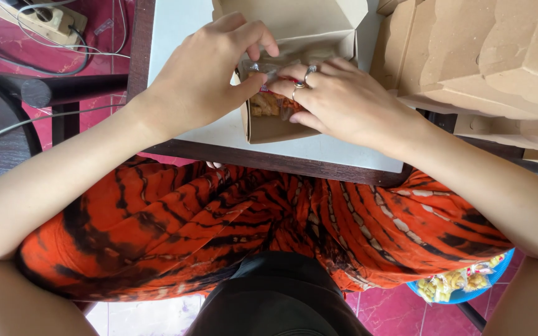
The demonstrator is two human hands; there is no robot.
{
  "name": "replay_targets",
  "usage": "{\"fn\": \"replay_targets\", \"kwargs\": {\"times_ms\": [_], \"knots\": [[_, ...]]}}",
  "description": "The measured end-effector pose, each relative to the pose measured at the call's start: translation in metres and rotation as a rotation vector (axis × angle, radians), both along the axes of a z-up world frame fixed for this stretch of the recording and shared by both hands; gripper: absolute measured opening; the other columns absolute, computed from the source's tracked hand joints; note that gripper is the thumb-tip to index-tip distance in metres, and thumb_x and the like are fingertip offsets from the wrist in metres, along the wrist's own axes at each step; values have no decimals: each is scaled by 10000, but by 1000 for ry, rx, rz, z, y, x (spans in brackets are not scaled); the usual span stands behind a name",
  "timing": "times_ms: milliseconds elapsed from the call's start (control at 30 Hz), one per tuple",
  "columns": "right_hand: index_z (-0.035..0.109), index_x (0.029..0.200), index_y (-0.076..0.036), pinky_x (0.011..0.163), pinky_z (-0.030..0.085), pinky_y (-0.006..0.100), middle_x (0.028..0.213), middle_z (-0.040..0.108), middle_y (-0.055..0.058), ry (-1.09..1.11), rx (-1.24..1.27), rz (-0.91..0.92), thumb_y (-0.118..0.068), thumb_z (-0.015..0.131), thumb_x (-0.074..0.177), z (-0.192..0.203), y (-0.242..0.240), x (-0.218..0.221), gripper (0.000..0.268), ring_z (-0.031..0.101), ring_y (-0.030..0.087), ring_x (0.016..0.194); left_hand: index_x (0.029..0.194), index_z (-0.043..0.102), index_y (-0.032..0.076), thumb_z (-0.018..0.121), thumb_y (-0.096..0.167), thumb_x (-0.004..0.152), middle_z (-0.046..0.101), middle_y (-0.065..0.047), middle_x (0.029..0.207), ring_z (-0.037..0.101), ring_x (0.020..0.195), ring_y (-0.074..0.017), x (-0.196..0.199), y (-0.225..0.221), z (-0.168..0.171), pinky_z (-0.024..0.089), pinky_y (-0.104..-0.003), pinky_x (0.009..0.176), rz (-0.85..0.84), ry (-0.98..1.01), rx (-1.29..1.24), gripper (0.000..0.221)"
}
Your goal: Packing small plastic-wrapped snack packets into cardboard boxes and folding the lids to close them.
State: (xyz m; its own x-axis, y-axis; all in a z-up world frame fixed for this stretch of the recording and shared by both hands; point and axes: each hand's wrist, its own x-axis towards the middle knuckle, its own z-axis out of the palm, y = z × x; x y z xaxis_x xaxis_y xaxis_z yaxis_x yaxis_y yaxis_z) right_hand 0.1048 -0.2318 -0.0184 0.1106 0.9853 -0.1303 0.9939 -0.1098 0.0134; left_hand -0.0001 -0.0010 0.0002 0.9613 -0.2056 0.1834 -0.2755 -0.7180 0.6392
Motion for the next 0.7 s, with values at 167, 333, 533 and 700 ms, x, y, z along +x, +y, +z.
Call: {"fn": "replay_targets", "kwargs": {"times_ms": [167, 333, 533, 700], "knots": [[586, 1451, -148, 965, 526, 487, 1322, 630, 133, 69, -9, -88, -383, 634, 996, 7, 3, -1, 514, 670, 344, 1070, 1169, 636, 108, 719, 70, 962, 595, -65, 990, 551, 672, -222, 0, 0, 1, 461, -410, 601, 2, 3, 17, 226], [618, 1412, -113, 946, 531, 503, 1292, 627, 147, 142, 47, -116, -313, 689, 977, 8, 1, 1, 484, 660, 369, 1047, 1166, 646, 106, 709, 61, 960, 610, -58, 993, 562, 672, -216, 0, 0, 4, 468, -406, 606, 3, 3, 6, 219], [636, 1272, -43, 875, 620, 434, 1180, 612, 147, 94, 264, -132, -144, 614, 1108, 34, -6, 2, 194, 682, 270, 903, 1197, 665, 103, 690, -9, 1030, 522, 23, 769, 501, 652, -169, -6, 16, 7, 391, -381, 631, 101, -245, -23, 203], [534, 1297, 30, 1076, 408, 610, 1312, 427, 265, 156, 423, -328, 82, 571, 1020, 45, -7, -3, 284, 461, 449, 1268, 1459, 368, -183, 368, 728, 1095, 641, -74, 586, 678, 591, -456, -7, 20, 5, 518, -623, 483, 416, 278, 330, 981]]}}
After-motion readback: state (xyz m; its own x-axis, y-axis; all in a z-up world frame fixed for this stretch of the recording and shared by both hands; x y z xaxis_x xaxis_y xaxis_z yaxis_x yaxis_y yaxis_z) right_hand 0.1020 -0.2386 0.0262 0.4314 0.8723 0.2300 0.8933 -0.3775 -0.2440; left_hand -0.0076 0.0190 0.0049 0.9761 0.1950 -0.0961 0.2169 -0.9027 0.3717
